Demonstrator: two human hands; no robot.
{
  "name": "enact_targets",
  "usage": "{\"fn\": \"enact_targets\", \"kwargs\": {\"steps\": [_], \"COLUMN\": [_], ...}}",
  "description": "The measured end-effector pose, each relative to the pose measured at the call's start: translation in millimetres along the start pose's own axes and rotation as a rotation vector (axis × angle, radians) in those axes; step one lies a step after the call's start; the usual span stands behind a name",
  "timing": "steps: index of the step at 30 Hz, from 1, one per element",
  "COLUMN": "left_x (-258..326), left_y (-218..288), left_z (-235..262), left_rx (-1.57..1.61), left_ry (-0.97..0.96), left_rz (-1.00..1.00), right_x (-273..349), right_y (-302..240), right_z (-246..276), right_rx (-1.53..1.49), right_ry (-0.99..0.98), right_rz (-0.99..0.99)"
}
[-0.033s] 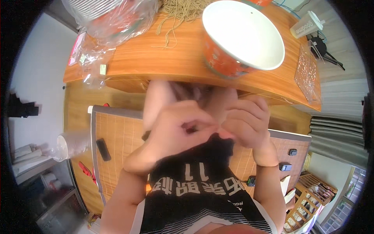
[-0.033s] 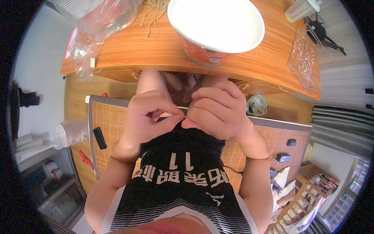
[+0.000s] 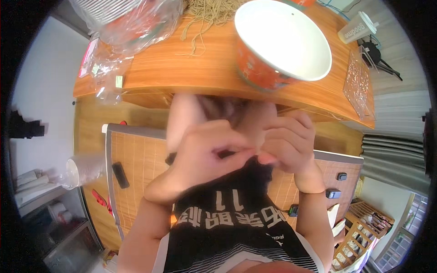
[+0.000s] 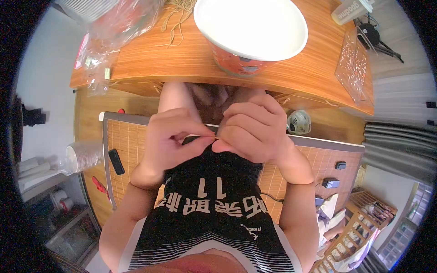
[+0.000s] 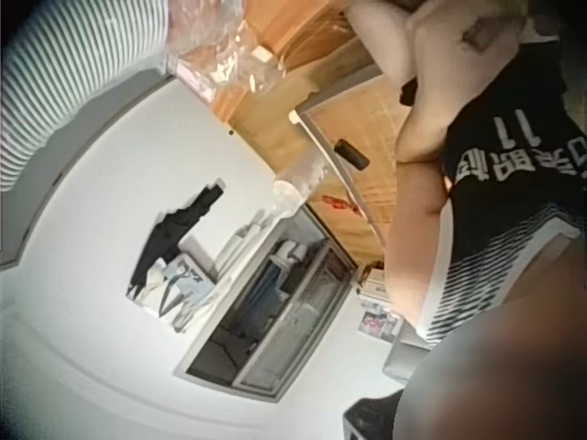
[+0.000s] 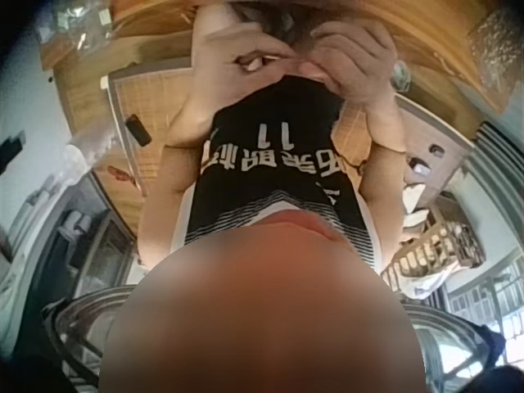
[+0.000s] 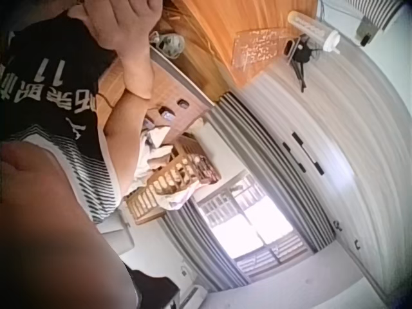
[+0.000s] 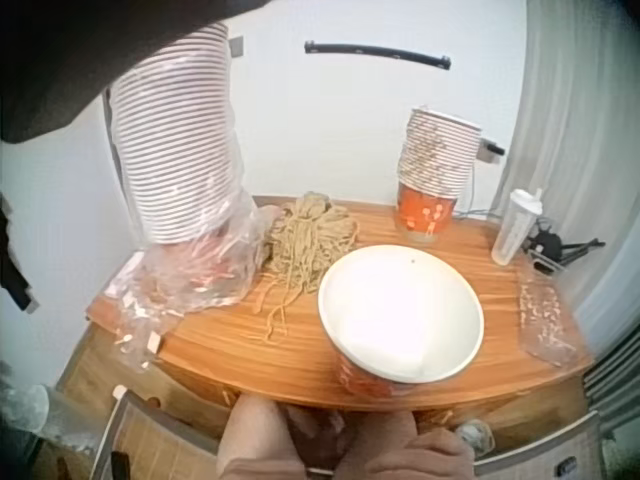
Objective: Attaching rubber bands to paper bowls at a low table.
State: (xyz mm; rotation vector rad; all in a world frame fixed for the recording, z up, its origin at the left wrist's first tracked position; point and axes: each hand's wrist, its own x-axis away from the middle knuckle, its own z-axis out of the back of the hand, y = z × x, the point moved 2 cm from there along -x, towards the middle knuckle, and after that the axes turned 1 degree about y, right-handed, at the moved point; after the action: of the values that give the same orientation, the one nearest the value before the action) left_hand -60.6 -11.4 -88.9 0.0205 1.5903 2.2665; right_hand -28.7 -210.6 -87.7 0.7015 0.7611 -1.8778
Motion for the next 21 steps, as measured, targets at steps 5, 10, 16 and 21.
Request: {"fn": "enact_targets", "kwargs": {"steps": [5, 10, 16, 21], "left_x": [3, -12, -45, -52], "left_y": [7, -12, -14, -21], "left_z": [-6, -21, -39, -48], "left_rx": [-0.141, -0.082, -0.107, 0.138], "left_ry": [0.217, 0.616, 0.719, 0.716], "left_rz": [-0.270, -0.244, -0.219, -0.155], "right_x": [-11, -23, -73, -99], "right_y": [-1, 29, 67, 90], "right_z": [7, 28, 76, 78], "right_rx": [-0.013, -0.107, 0.175, 0.063], "right_ry": [-0.012, 0.259, -0.107, -0.438], "right_rz": [-0.116, -0.155, -0.334, -0.283]}}
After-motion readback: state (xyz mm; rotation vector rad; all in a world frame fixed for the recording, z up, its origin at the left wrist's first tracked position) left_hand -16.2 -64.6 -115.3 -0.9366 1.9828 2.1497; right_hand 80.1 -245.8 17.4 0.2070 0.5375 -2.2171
